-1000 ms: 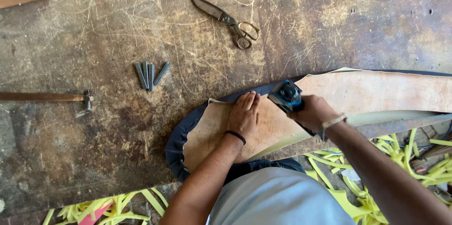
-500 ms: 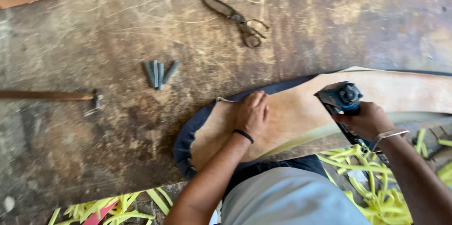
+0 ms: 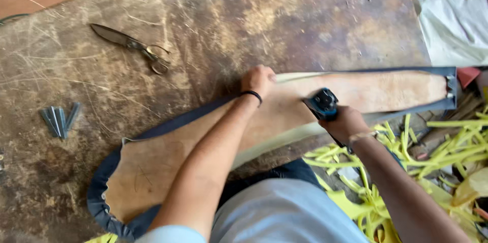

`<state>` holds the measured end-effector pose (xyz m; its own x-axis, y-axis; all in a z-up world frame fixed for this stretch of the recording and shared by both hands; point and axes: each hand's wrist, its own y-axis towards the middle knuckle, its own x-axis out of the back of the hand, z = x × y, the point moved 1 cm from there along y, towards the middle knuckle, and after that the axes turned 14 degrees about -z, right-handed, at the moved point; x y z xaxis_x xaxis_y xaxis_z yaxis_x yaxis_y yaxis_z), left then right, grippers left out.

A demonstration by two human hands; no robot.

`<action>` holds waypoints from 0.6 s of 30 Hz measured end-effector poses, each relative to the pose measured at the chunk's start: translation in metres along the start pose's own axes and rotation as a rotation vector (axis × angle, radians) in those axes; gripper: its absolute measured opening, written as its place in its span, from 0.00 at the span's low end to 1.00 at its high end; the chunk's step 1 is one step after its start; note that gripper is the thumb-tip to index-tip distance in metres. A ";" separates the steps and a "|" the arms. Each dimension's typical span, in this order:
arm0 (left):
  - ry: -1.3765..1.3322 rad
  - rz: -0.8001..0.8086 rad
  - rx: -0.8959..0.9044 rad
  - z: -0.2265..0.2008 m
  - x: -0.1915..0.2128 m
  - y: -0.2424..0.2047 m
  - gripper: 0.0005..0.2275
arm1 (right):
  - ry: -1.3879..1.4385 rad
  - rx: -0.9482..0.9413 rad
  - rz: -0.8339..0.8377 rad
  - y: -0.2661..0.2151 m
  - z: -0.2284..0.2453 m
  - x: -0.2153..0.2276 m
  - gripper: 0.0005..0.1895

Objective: The person staples dark fabric onto a curved wooden frame using a pneumatic staple gun, then trims excess fabric with scissors. The work proceeds along the edge of the frame, with repeated folding and stapling to secure the material.

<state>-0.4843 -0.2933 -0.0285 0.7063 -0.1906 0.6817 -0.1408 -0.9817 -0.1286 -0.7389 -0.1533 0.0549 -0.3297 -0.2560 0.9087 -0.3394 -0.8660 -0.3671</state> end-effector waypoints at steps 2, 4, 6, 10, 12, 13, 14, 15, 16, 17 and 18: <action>-0.023 -0.170 -0.114 0.010 -0.002 -0.024 0.05 | 0.007 0.028 -0.002 -0.011 -0.001 -0.008 0.21; 0.001 -0.237 -0.238 0.013 -0.002 -0.034 0.05 | 0.019 0.085 0.013 0.013 0.004 0.000 0.20; -0.010 -0.263 -0.390 0.015 -0.001 -0.048 0.07 | 0.047 0.078 0.055 0.022 0.009 0.008 0.19; 0.272 -0.224 -0.533 0.008 0.001 -0.096 0.22 | 0.070 0.058 0.172 0.009 0.016 0.025 0.20; 0.313 -0.118 -0.482 0.014 0.006 -0.075 0.26 | 0.102 0.147 0.130 0.038 0.043 0.025 0.21; 0.283 -0.145 -0.488 0.014 0.003 -0.077 0.25 | 0.108 0.193 0.118 0.041 0.049 0.024 0.21; 0.254 -0.173 -0.494 0.014 -0.003 -0.081 0.24 | 0.115 0.238 0.105 0.043 0.054 0.023 0.21; 0.228 -0.191 -0.496 0.017 -0.006 -0.089 0.23 | 0.069 0.232 0.119 0.041 0.057 0.020 0.21; 0.248 -0.186 -0.489 0.020 -0.010 -0.099 0.23 | 0.023 0.227 0.132 0.038 0.059 0.018 0.22; 0.275 -0.194 -0.493 0.024 -0.013 -0.095 0.22 | -0.015 0.230 0.128 0.043 0.063 0.017 0.22; 0.303 -0.201 -0.497 0.028 -0.015 -0.090 0.22 | -0.006 0.237 0.145 0.047 0.065 0.017 0.22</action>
<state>-0.4624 -0.2021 -0.0471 0.5342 0.0797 0.8416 -0.3833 -0.8645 0.3252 -0.7032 -0.2265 0.0658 -0.3544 -0.3869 0.8513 -0.0736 -0.8960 -0.4379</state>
